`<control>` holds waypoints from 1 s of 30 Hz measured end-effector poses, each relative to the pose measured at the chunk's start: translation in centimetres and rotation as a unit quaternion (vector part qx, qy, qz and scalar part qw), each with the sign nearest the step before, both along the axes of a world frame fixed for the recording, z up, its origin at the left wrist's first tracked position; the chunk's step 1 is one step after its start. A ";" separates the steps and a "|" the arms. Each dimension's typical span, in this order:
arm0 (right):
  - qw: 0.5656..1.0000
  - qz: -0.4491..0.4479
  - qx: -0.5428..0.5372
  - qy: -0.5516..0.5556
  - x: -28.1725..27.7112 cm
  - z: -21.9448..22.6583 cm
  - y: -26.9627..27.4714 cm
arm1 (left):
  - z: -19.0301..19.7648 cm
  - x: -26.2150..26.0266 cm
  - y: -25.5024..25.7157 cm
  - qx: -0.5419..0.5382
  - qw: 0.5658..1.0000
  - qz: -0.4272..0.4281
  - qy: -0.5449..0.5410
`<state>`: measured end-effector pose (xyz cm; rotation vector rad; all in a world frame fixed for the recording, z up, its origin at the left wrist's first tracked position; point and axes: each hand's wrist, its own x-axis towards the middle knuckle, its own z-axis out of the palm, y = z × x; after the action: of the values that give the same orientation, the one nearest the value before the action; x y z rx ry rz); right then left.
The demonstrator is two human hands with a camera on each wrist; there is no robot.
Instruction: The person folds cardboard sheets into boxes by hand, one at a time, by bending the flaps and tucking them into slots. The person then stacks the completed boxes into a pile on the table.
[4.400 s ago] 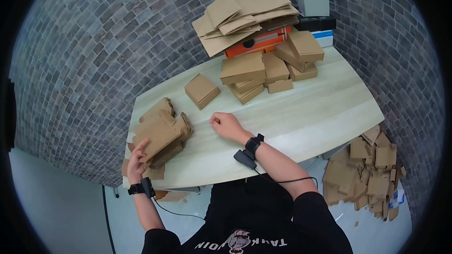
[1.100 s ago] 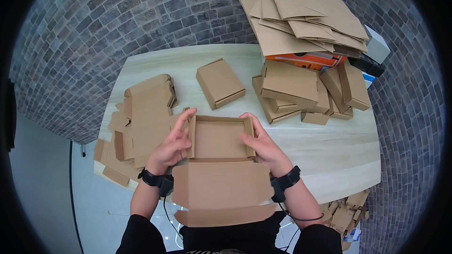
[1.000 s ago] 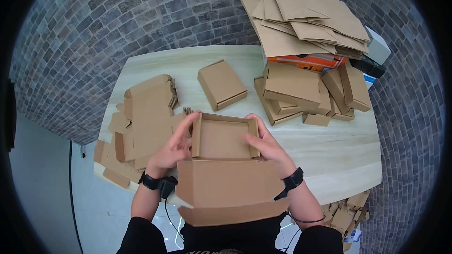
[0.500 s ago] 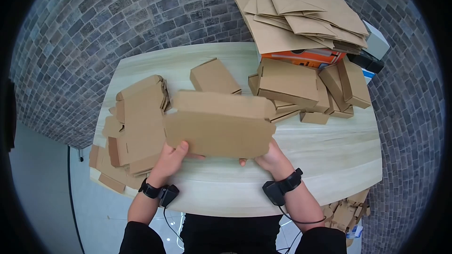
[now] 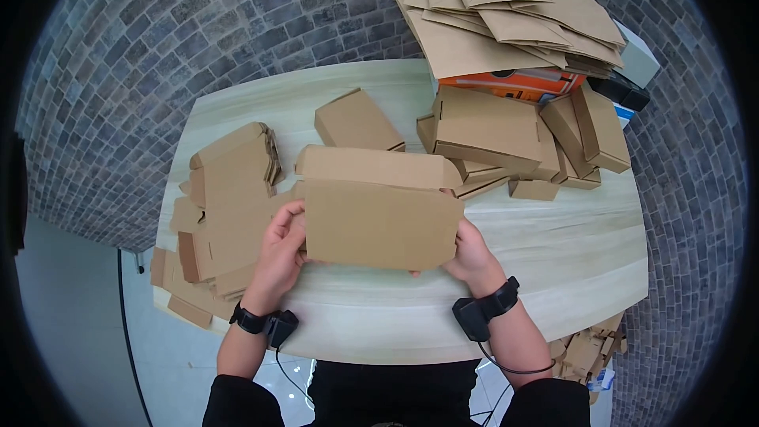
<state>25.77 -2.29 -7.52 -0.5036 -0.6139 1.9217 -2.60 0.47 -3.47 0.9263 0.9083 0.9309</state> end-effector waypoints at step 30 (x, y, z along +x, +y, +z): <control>0.873 -0.265 0.157 -0.378 -3.2 0.5 -1.1 | -0.4 1.1 -1.6 0.303 0.917 -0.082 0.247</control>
<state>22.59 -3.41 -7.06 -1.0966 -1.1251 1.0297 -1.54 -1.09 -3.83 1.8042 0.9533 0.8574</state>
